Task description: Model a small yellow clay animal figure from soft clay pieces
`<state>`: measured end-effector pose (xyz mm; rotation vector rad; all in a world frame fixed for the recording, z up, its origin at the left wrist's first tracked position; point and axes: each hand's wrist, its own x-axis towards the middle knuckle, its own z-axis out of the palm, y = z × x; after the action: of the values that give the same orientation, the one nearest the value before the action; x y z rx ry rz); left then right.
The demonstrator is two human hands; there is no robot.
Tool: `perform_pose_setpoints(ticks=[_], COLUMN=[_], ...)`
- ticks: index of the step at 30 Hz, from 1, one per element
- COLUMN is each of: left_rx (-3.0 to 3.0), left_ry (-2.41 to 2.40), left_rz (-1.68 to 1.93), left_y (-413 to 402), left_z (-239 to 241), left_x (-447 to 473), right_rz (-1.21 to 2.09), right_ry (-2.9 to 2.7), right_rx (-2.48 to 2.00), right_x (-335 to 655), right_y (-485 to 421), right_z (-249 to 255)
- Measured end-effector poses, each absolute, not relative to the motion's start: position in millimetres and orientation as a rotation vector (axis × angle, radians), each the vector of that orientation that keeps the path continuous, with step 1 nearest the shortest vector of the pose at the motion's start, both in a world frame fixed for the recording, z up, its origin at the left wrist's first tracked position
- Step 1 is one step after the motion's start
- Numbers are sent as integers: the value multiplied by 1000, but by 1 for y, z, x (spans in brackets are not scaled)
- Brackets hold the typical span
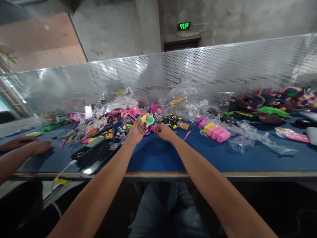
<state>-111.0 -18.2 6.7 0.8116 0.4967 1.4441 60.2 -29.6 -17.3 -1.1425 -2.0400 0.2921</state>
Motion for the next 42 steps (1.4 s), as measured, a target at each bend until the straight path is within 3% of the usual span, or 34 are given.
perform_pose_setpoints(ticks=[7,14,19,22,29,36,42], left_rx=[813,1309,1866,2077,1966,1580,1694], left_ry=[460,666,849,856,981,1221,1202], left_rz=[1492,1689,1704,1614,1738,1934,1879], left_y=[-21,-24,-26,-28,-22,-12,-13], left_z=[12,0,-10,-14,-9,-4,-5], left_x=[-114,-97,-90,-85,-94,-111,-109], right_rz=[348,1053,1266,1151,376,446,80], right_ry=[-1950,-1514,-1345,-1362,-1767,-2288,-2129], right_rx=[-1255,-1032,-908,-895,-1414,-1391,-1720], right_x=[66,46,30,32,78,91,121], right_y=[-25,-47,-49,-38,-25,-29,-22], right_z=[-21,-4,-5,-10,-6,-7,4])
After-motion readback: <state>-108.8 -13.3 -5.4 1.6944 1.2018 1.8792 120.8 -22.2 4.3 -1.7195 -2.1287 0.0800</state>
